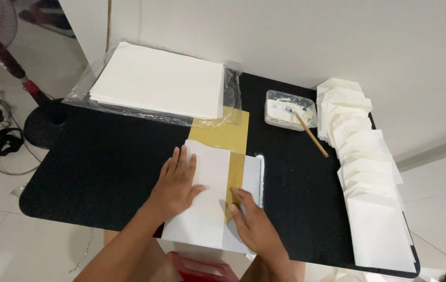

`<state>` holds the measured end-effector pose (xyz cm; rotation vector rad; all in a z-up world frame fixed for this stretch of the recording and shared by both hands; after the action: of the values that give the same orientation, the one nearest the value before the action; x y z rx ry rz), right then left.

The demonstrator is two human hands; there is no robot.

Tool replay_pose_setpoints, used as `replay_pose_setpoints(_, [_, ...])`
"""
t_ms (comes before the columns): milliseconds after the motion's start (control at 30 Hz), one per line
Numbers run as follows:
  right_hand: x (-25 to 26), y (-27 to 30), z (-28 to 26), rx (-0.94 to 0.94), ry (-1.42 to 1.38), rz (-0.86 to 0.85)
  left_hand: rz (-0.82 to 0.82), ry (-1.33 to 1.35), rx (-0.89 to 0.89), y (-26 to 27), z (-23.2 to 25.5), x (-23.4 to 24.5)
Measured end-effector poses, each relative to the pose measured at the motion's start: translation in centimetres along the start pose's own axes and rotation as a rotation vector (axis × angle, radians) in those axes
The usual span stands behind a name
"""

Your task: The person applies glue with a brush to the edges of paper sheets and folds them around cardboard to assemble packaging items.

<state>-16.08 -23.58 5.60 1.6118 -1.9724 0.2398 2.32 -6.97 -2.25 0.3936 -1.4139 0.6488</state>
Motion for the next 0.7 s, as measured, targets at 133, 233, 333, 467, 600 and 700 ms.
replay_pose_setpoints(133, [0.0,0.0,-0.5,-0.142,0.012,-0.033,-0.427,0.077,-0.001,-1.4,0.6,2.5])
replay_pose_setpoints(233, [-0.1,-0.3,0.5,0.024,0.015,0.017,-0.404,0.052,-0.118,-1.9,0.7,2.1])
replay_pose_setpoints(333, [0.0,-0.5,-0.5,0.038,0.025,0.008,-0.433,0.03,-0.145,-2.0,0.7,1.7])
replay_pose_setpoints(467, [0.4,-0.7,-1.6,-0.224,0.064,-0.048,-0.233,-0.035,-0.223,-1.8,0.1,-0.6])
replay_pose_setpoints(600, [0.4,-0.6,-3.0,-0.289,0.091,-0.039,-0.009,-0.075,-0.257,-1.5,0.0,-1.8])
replay_pose_setpoints(700, [0.9,-0.6,-5.8,-0.431,0.128,-0.08,0.032,-0.077,-0.255,-1.4,0.1,-1.8])
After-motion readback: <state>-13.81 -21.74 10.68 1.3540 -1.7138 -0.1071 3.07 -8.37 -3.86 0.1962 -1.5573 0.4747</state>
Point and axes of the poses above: each hand's wrist, its own y-axis away from the middle knuckle, its own x-axis out of the back of the hand, z = x × y, the point moved 1 cm from there along -y, towards the middle knuckle, and after that the axes turned 8 degrees about -y, right-handed, at the moved point
